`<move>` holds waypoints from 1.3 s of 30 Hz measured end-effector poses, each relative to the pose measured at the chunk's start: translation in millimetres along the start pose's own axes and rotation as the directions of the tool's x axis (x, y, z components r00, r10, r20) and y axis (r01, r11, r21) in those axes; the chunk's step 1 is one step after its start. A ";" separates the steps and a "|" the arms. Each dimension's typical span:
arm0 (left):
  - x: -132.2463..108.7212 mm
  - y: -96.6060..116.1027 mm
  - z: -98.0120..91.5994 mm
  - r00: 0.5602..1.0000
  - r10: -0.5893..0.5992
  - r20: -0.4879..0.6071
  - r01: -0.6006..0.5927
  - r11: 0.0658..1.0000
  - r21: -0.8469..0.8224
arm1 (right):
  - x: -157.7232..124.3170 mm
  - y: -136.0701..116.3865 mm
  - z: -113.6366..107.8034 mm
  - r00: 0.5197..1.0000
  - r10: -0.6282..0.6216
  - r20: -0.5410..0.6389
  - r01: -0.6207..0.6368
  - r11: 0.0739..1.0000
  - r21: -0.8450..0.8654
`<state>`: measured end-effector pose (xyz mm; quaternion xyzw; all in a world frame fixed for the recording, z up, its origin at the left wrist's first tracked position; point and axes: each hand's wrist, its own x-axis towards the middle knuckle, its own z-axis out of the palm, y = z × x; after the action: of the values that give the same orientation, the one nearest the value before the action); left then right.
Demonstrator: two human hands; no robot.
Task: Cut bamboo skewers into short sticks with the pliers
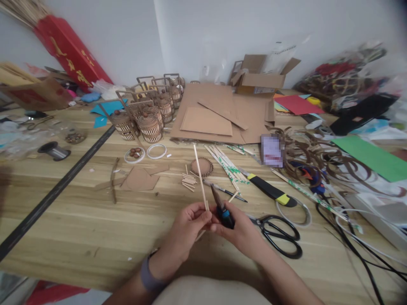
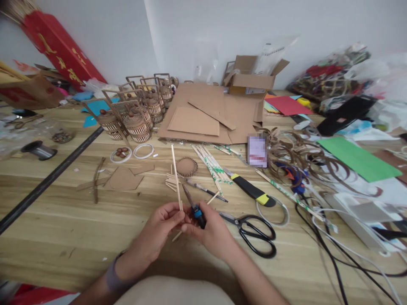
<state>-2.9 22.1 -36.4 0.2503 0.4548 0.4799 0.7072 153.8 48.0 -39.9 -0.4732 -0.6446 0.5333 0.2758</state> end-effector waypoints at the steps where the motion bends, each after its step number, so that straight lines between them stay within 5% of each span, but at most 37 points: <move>1: -0.2 0.5 0.0 1.000 0.008 -0.008 -0.007 1.000 0.005 | 0.4 0.1 -0.7 1.000 0.020 0.022 -0.021 0.999 0.050; 5: -1.5 3.4 1.0 0.997 0.074 -0.036 -0.072 0.996 0.044 | 0.7 3.5 -1.7 0.985 0.133 0.114 -0.164 0.927 0.338; 9: -0.2 2.5 2.5 0.995 0.096 -0.032 -0.097 0.995 -0.011 | -0.8 4.5 1.0 0.945 0.210 0.249 -0.324 0.678 0.659; 14: 6.0 0.4 6.7 0.993 0.061 0.104 -0.052 0.995 -0.081 | -0.9 6.4 4.8 0.904 0.156 0.399 -0.419 0.512 0.749; 25: 9.0 0.5 5.8 0.994 -0.007 0.112 0.017 0.996 -0.089 | -2.9 11.5 9.7 0.877 0.061 0.476 -0.451 0.447 0.773; 35: 4.9 4.8 6.3 0.999 0.054 -0.006 -0.054 0.997 -0.056 | -5.8 8.5 12.1 0.912 0.047 0.407 -0.375 0.496 0.783; 39: 1.1 4.1 3.7 0.996 0.084 -0.020 -0.084 0.996 -0.015 | -9.8 4.1 9.5 0.891 0.110 0.440 -0.424 0.544 0.724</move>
<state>-1.3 25.1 -31.8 0.2587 0.4469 0.5153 0.6840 150.9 35.0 -45.0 -0.2900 -0.2891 0.8755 0.2564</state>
